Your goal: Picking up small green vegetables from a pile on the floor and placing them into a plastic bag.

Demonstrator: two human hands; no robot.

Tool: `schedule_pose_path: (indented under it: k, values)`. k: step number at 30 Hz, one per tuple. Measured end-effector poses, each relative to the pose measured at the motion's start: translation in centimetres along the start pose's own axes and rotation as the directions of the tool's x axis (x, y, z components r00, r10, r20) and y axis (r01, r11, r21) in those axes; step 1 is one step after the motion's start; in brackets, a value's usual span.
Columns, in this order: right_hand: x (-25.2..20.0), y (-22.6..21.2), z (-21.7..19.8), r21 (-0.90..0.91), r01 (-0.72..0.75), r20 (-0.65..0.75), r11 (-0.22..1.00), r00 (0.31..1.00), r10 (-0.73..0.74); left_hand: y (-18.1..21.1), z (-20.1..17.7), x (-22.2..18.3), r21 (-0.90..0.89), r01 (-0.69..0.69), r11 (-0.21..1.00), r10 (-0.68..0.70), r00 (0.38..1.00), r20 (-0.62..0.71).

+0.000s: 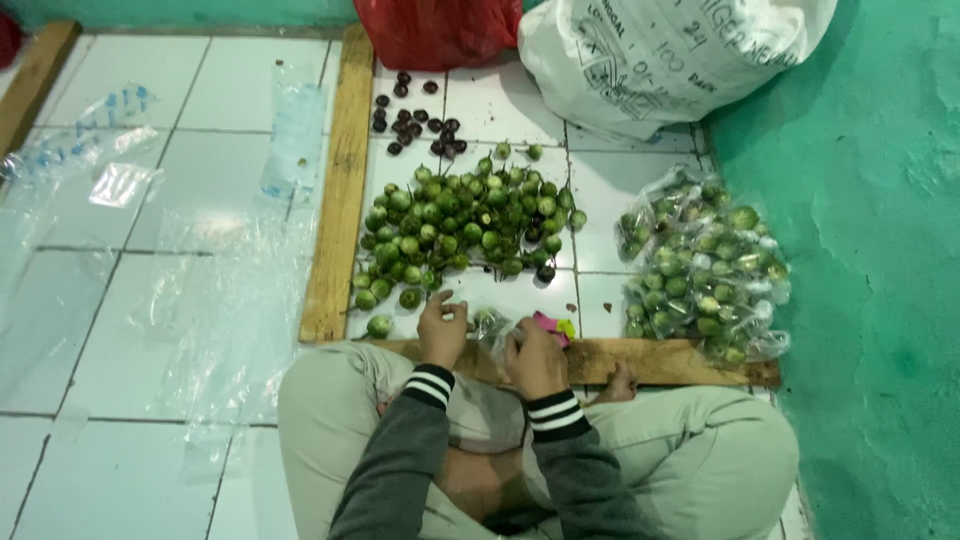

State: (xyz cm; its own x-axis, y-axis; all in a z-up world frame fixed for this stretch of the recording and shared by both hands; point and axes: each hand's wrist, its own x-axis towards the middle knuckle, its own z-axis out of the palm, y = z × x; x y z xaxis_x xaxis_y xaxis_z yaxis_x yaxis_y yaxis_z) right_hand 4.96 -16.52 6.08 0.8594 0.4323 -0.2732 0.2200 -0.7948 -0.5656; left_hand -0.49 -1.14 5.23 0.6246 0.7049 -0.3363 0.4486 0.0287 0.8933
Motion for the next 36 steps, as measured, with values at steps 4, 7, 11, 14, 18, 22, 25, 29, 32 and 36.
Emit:
schedule_pose_path:
  k: [4, 7, 11, 14, 18, 22, 25, 29, 32, 36]
  values:
    - [0.7, 1.5, 2.8, -0.047, -0.001, 0.055, 0.999, 0.998, 0.004, -6.7, 2.2, 3.9, 0.239, 0.135, 0.962, -0.144, 0.989, 0.021]
    - [0.5, 1.1, 2.7, 0.066, 0.028, 0.099, 0.997, 0.994, -0.035, -7.9, 2.4, 4.1, 0.314, 0.091, 0.945, -0.164, 0.962, 0.216]
    - [-0.4, 0.1, 1.2, -0.01, 0.019, 0.077, 1.0, 0.997, -0.018, -9.1, 2.5, 5.0, 0.224, -0.01, 0.975, -0.025, 0.988, 0.153]
    - [-0.1, 0.5, 1.2, -0.072, -0.01, 0.049, 0.997, 0.999, 0.014, -7.1, 2.1, 3.9, 0.078, -0.029, 0.997, 0.017, 0.989, 0.15]
    - [-0.1, 0.3, 1.3, -0.01, -0.091, 0.023, 0.996, 0.996, 0.091, -6.9, 3.0, 3.2, -0.168, -0.141, 0.976, 0.171, 0.968, 0.183]
    - [-0.6, -1.0, -0.3, 0.238, -0.067, -0.064, 0.969, 0.994, 0.084, 0.1, 0.7, -2.7, -0.11, -0.327, 0.938, 0.344, 0.911, 0.228]
    - [-0.4, -0.7, 0.0, 0.423, -0.055, -0.07, 0.904, 0.993, 0.093, 3.6, -1.2, -6.0, -0.014, -0.286, 0.958, 0.272, 0.891, 0.363]
    - [-0.9, -2.4, -1.9, 0.6, 0.123, -0.159, 0.79, 0.987, -0.033, 2.5, -1.1, -3.8, 0.138, -0.412, 0.9, 0.4, 0.91, 0.108]
    - [-1.7, -3.3, -2.0, 0.527, 0.187, -0.189, 0.829, 0.977, -0.1, 1.3, -1.1, -3.1, 0.113, -0.431, 0.895, 0.434, 0.901, -0.003]
    - [-1.2, -4.5, -2.2, 0.506, 0.243, -0.129, 0.828, 0.97, -0.206, 3.9, -1.4, -4.4, 0.042, -0.46, 0.887, 0.461, 0.888, 0.004]
